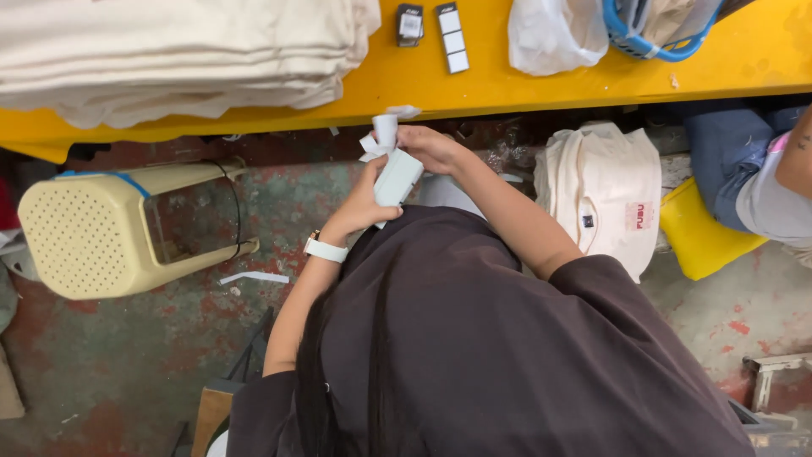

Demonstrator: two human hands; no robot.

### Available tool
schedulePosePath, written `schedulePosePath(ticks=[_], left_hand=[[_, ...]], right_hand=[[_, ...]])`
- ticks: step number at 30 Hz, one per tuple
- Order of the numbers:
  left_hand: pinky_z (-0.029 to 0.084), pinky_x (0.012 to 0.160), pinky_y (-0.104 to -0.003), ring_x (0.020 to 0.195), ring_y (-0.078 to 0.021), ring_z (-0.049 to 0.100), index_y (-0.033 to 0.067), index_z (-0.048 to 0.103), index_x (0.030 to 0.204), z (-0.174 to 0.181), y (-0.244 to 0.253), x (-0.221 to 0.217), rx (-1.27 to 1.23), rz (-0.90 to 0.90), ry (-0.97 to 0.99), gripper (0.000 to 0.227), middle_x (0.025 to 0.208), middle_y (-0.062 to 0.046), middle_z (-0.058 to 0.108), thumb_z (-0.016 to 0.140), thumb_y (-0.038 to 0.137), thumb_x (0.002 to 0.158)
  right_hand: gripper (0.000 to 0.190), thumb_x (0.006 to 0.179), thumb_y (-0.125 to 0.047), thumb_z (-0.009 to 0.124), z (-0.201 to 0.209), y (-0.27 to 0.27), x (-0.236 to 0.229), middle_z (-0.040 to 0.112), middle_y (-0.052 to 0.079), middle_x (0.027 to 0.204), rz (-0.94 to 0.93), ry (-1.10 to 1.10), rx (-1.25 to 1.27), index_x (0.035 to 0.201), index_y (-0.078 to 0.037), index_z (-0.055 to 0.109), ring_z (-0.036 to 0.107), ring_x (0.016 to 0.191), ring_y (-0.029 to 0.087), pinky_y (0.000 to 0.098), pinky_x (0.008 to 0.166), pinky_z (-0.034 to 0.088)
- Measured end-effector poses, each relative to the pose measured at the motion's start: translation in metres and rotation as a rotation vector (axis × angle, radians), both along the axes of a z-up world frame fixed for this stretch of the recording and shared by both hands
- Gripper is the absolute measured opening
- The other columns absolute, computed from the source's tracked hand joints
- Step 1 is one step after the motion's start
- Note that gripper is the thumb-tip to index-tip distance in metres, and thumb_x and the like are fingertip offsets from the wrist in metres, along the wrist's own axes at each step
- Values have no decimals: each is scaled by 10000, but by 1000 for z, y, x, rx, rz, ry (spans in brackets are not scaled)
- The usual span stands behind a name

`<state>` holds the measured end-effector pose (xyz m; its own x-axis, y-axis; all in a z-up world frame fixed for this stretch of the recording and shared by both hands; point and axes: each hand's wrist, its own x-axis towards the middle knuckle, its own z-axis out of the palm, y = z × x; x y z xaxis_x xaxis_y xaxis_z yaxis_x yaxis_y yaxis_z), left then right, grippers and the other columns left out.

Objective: The person attaches tags to a stack of cream-colored t-shirts on a yellow table. They pick up a tag, thread a black plastic fastener through the tag and the shirt's collar, and then place the tagged shirt onto a separate pile. This process is repeated for multiple shirts.

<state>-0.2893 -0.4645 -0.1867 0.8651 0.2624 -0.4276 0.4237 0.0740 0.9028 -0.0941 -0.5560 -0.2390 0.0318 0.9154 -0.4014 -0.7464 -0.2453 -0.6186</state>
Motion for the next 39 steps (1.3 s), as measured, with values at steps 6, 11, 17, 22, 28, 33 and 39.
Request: schedulePosePath(ticks=[6,11,17,22,28,33,39], left_hand=[[346,1165,-624,1432,-566,363,65,152,1625,56,6,-41,30,-211,216,1236,1559,-367,351,903,278,667],[425,1033,-409,1399,-320,424,114,173,1589,-56,11,-103,45,-277,306,1085,1598,-132,341,801,259,715],[457,1062,-418,1373,-280,486,139,241,1556,-78,4,-131,-144,132,194,967,1531,-122,450,782,276,767],[602,934,-398,1102,-261,688,116,362,1458,-39,0,-99,-490,714,-213,789,1325,-146,607,813,169,813],[603,923,-418,1035,-307,752,187,140,1602,-13,0,-60,-481,1049,-398,983,1330,-209,622,763,100,846],[580,947,-381,1063,-233,707,191,171,1589,-24,-10,-54,-402,1132,-400,988,1397,-158,563,781,34,828],[660,934,-467,1017,-390,782,297,228,1567,-63,-25,-58,-422,976,-463,941,1319,-193,582,794,-53,902]], right_hand=[[56,931,-55,789,-61,27,-41,581,66,971,-240,-484,173,916,-9,761,588,997,183,313,962,464],[150,917,-171,762,-52,14,-15,658,2,790,-716,-525,-144,809,-111,675,594,750,123,264,714,514],[181,902,-247,760,-99,-51,8,649,-23,848,-359,-904,-696,983,-149,631,611,768,97,279,735,521],[769,924,-492,708,-89,-47,-28,467,109,1564,64,-971,-732,1540,-126,428,494,1408,291,438,1094,463],[457,873,-258,787,17,-21,-134,688,39,1205,310,-571,-68,1275,-123,618,671,1108,144,295,926,582],[261,886,-233,805,5,-13,-172,678,-10,882,65,-44,-314,1014,-164,588,681,827,95,225,713,577],[233,885,-100,834,-99,-37,-183,752,17,857,-143,19,-281,1068,-102,690,771,756,140,240,679,645]])
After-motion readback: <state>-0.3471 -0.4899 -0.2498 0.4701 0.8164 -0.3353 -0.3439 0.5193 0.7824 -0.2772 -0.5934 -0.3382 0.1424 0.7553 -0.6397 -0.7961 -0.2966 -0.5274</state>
